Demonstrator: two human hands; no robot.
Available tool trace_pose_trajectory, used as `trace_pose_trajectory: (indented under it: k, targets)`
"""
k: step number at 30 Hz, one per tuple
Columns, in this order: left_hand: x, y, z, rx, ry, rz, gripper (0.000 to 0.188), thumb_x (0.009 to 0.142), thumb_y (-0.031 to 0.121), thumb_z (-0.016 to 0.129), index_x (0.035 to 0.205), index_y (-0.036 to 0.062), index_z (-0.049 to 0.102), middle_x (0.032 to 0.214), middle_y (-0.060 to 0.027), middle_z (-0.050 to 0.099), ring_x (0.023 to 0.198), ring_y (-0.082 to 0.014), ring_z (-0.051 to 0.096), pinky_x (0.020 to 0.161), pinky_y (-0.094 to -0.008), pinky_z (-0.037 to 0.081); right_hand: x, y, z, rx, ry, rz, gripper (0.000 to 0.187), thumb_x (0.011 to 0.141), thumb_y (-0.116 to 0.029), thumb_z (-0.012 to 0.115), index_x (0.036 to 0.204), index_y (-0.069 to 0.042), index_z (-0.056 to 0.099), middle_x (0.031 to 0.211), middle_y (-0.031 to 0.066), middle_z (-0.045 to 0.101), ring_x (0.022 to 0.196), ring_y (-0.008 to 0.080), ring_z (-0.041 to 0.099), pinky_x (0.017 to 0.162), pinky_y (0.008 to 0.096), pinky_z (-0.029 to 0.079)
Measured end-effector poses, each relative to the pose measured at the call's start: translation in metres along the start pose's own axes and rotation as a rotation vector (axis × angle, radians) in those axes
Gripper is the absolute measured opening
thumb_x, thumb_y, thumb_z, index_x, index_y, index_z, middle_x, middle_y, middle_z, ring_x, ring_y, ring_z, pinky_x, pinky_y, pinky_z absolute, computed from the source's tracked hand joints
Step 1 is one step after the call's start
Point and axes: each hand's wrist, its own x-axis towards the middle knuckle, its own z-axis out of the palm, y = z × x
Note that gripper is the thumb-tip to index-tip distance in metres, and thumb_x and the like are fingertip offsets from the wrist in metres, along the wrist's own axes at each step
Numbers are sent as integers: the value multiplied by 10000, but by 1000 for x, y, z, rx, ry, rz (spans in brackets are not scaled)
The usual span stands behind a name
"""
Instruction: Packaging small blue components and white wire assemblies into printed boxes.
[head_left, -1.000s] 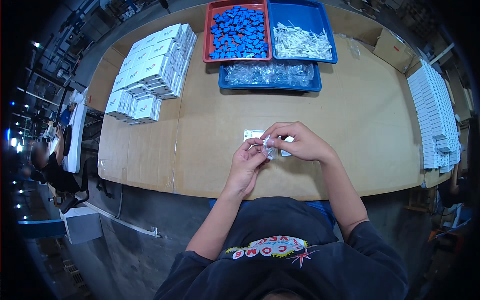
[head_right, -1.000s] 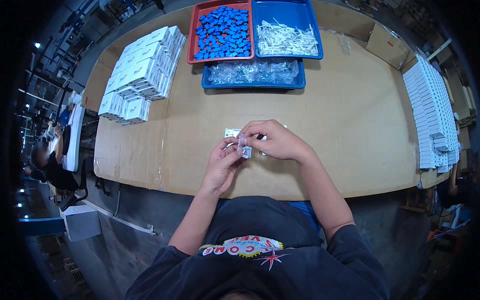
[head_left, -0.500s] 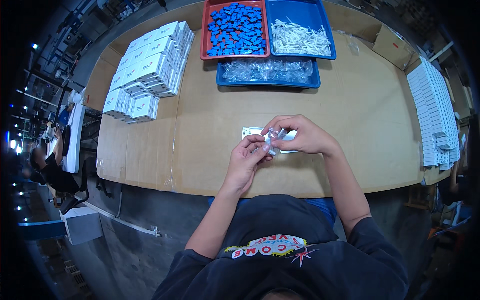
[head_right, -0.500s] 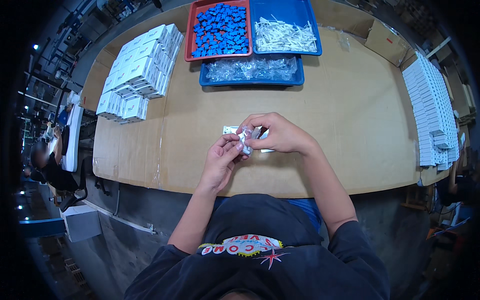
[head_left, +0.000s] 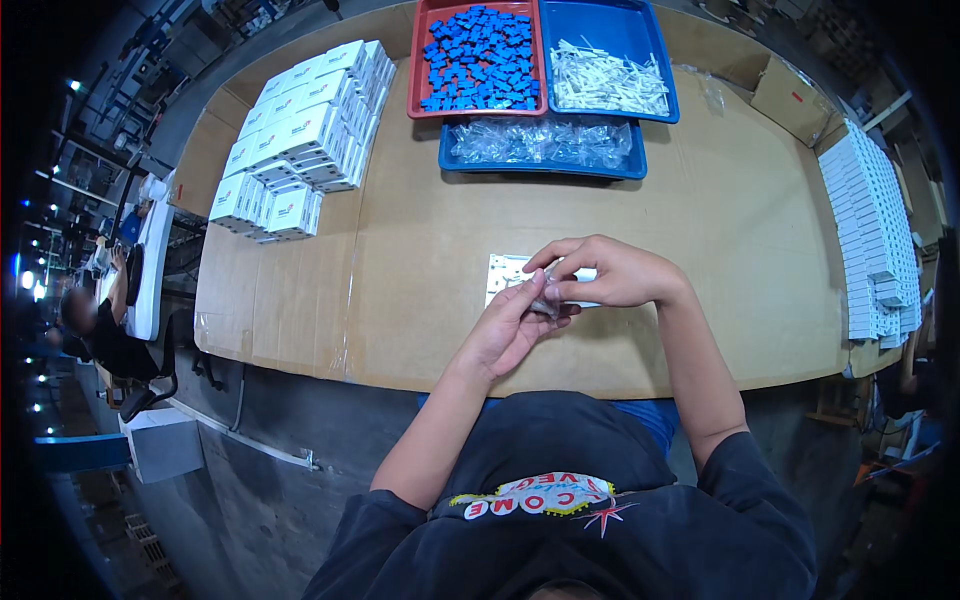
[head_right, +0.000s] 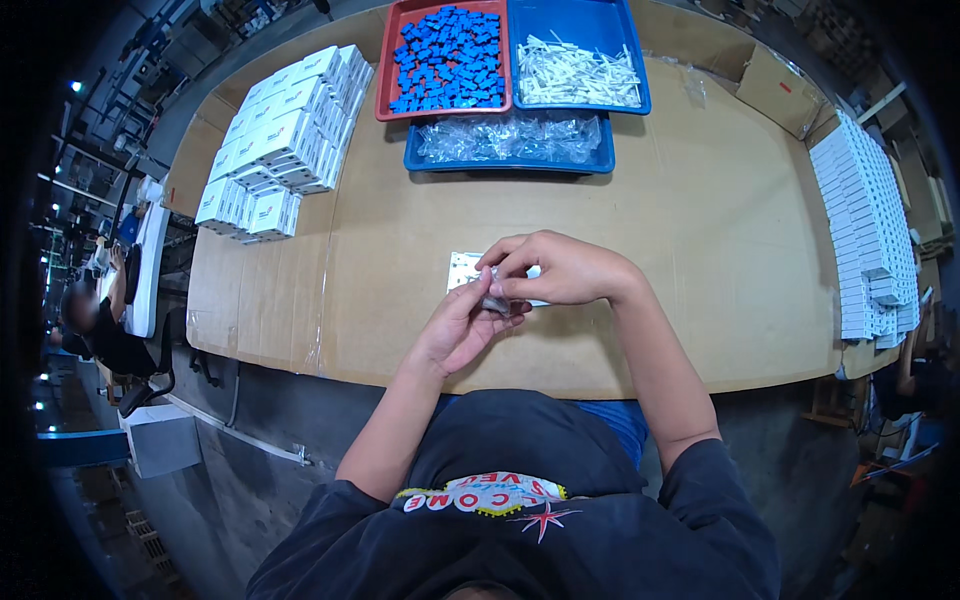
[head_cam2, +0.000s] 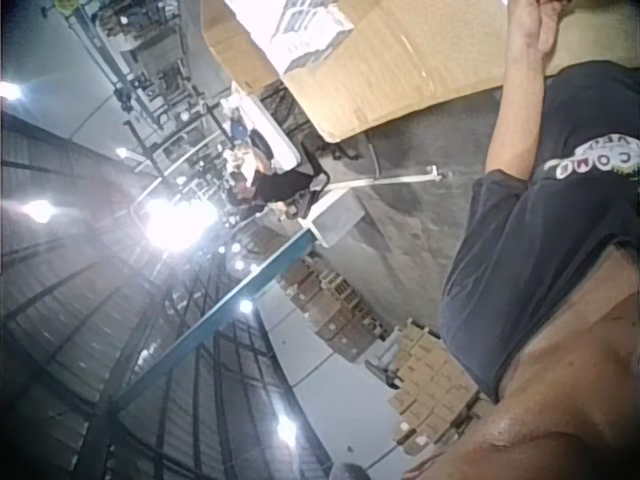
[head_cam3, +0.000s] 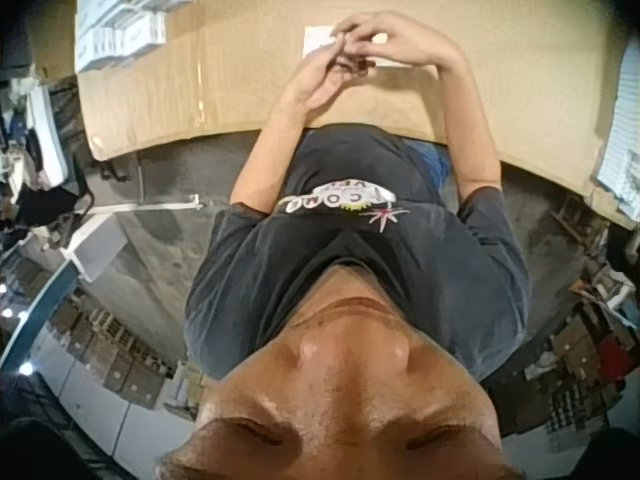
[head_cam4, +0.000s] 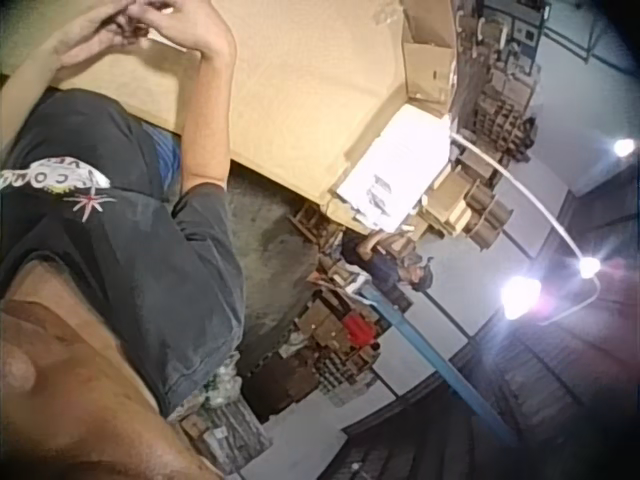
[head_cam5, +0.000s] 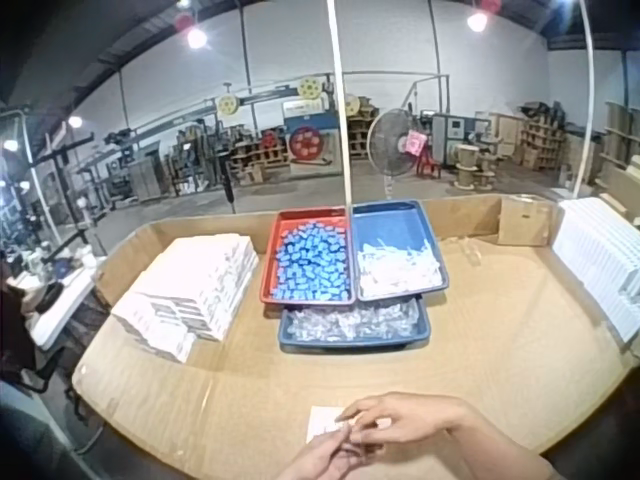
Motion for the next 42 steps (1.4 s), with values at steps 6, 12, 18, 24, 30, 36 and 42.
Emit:
trace_pose_trajectory:
  k: [6,12,18,24,30,36,42]
  targets:
    - [2,-3,-2,-31,-63,35,387,1134,333,455,1340,33,584,1176,-123,717,1065,-269,718,942,-416,582,5,8,2,-18,32,10,409,1093,-323,566,1164,48,723,1233,148,721,997,228,694,907,360,545]
    - [3,-5,-11,-94,-74,25,370,1129,318,466,1316,26,594,1180,-138,713,1060,-273,719,944,-418,589,5,7,2,22,6,46,427,1108,-337,537,1188,43,714,1231,151,717,1055,241,677,945,372,534]
    - [-1,-5,-10,-55,-89,42,404,1129,332,466,1356,15,569,1207,-149,707,1026,-247,718,908,-391,596,12,-1,-2,91,-125,210,395,1093,-312,569,1248,21,713,1294,149,715,1110,239,693,977,372,532]
    - [-8,-7,-11,-145,-72,-35,551,1146,406,371,1434,-38,521,1259,-180,683,970,-215,690,873,-352,584,32,42,-102,-120,419,113,255,1050,-210,644,1126,12,743,1054,82,756,961,158,682,887,327,548]
    - [-19,-20,-13,-80,-72,-47,546,1149,373,362,1479,-44,486,1291,-175,667,1021,-219,675,912,-360,570,68,86,-232,-620,1079,145,257,980,-92,548,1138,-52,747,1095,167,753,1030,361,709,902,434,553]
    - [-29,-25,-9,-46,-93,-94,536,1152,394,353,1450,-23,509,1282,-180,660,1053,-246,679,959,-390,548,96,112,-283,-995,1020,306,232,932,-109,624,1108,-134,773,1124,143,745,1075,361,702,919,482,565]
    - [-28,-24,-13,-2,-76,-68,523,1151,374,361,1456,-23,511,1272,-174,661,1062,-239,675,953,-386,549,103,135,-300,-1007,916,304,172,911,-85,652,1044,-82,761,1044,177,743,998,376,703,891,491,551]
